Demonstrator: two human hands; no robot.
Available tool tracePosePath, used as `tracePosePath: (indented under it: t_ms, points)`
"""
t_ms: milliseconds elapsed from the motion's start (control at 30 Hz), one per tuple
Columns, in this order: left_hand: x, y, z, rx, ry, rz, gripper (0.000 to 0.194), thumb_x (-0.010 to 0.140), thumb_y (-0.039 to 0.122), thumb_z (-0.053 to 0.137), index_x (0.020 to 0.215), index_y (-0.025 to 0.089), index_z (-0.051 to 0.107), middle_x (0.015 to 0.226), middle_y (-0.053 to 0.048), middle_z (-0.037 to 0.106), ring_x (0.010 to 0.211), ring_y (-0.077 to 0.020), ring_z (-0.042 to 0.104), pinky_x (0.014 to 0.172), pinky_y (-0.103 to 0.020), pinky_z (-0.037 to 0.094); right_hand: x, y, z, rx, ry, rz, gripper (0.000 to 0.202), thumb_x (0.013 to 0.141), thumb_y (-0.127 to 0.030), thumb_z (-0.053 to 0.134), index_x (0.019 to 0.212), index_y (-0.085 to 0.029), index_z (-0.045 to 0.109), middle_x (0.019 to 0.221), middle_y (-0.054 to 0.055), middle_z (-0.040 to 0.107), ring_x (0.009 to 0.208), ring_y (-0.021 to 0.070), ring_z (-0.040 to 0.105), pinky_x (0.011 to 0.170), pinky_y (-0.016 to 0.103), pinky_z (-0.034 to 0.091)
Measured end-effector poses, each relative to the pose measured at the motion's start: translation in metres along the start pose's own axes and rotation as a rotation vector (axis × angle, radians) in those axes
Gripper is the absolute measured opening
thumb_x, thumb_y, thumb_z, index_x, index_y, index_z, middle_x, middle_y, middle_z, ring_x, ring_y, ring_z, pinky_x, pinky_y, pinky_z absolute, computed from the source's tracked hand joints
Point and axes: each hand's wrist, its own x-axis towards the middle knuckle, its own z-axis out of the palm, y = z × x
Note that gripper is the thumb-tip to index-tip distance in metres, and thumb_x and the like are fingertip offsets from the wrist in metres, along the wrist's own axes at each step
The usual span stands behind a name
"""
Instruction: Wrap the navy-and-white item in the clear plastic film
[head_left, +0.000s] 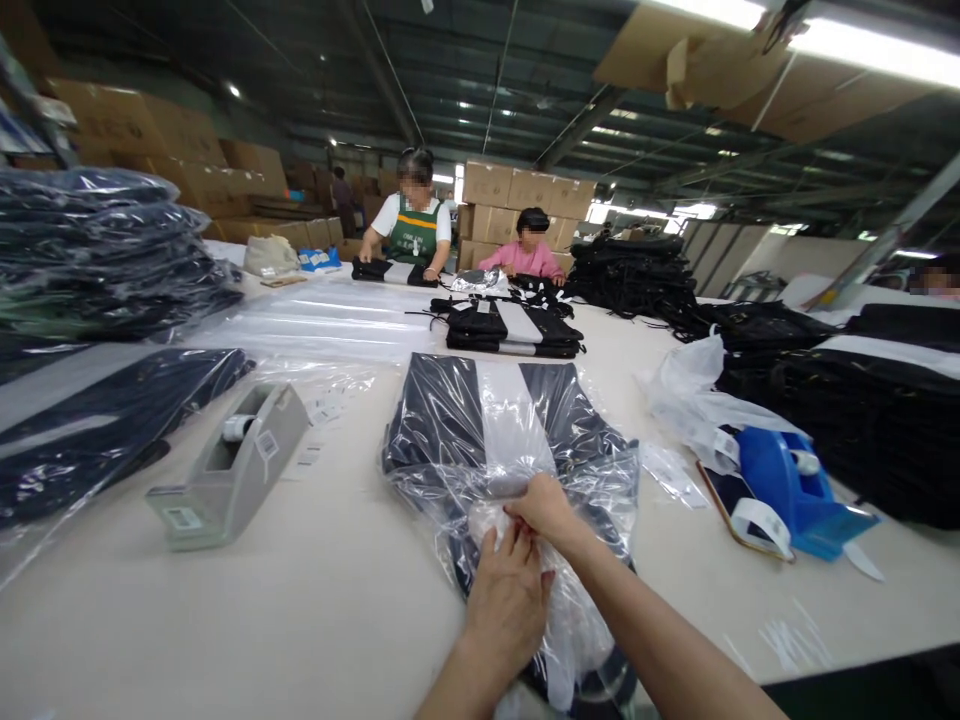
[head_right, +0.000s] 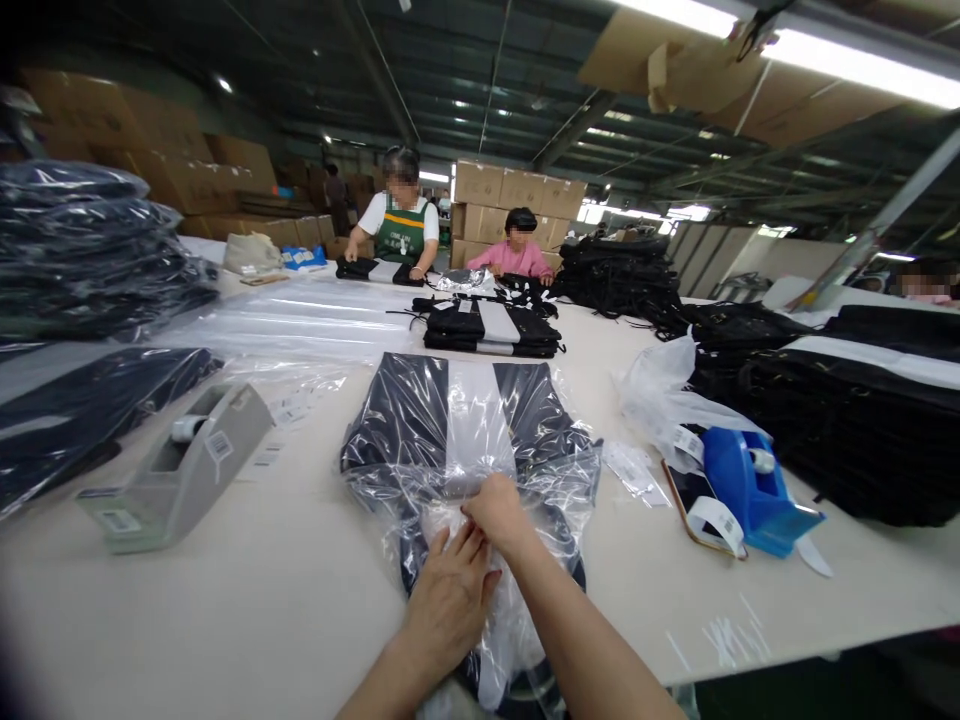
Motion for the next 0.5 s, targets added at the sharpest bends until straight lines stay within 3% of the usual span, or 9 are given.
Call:
tracePosePath:
  t_ms: [133, 267, 400, 500]
  points:
    - [0.001, 0.000, -0.003, 0.001, -0.015, 0.020, 0.038, 0.090, 0.029, 0.039, 0.126, 0.018, 0.047, 0.132, -0.007, 0.051, 0.125, -0.0243, 0.042, 0.106, -0.050, 0.034, -0.006, 0.005, -0.004, -0.062, 0.050, -0.014, 0.028, 0.063, -0.034, 0.071, 0.081, -0.013, 0.071, 0.084, 0.016, 0.071, 0.083, 0.0293, 0.066, 0.065, 0.032, 0.049]
    - [0.003, 0.001, -0.008, 0.029, -0.036, 0.037, 0.036, 0.090, 0.023, 0.038, 0.124, 0.015, 0.047, 0.129, -0.009, 0.053, 0.123, -0.0244, 0.044, 0.103, -0.051, 0.035, -0.004, 0.011, -0.006, -0.078, 0.079, -0.040, 0.041, 0.062, -0.045, 0.071, 0.086, -0.011, 0.069, 0.090, 0.018, 0.069, 0.089, 0.0323, 0.065, 0.070, 0.036, 0.048]
    - [0.004, -0.001, -0.010, 0.056, -0.037, 0.051, 0.031, 0.089, 0.019, 0.040, 0.118, 0.016, 0.051, 0.125, -0.008, 0.057, 0.121, -0.0237, 0.047, 0.101, -0.050, 0.038, -0.005, 0.021, -0.012, -0.059, 0.078, -0.084, 0.022, 0.065, -0.032, 0.072, 0.079, -0.016, 0.067, 0.082, 0.011, 0.069, 0.083, 0.0266, 0.065, 0.068, 0.032, 0.046]
    - [0.002, -0.003, -0.010, 0.052, -0.043, 0.054, 0.030, 0.089, 0.019, 0.041, 0.117, 0.017, 0.051, 0.127, -0.007, 0.055, 0.123, -0.0230, 0.045, 0.102, -0.049, 0.038, -0.032, 0.040, -0.022, -0.024, 0.092, -0.190, 0.009, 0.076, -0.027, 0.063, 0.079, -0.019, 0.063, 0.077, 0.004, 0.067, 0.078, 0.0192, 0.063, 0.069, 0.027, 0.045]
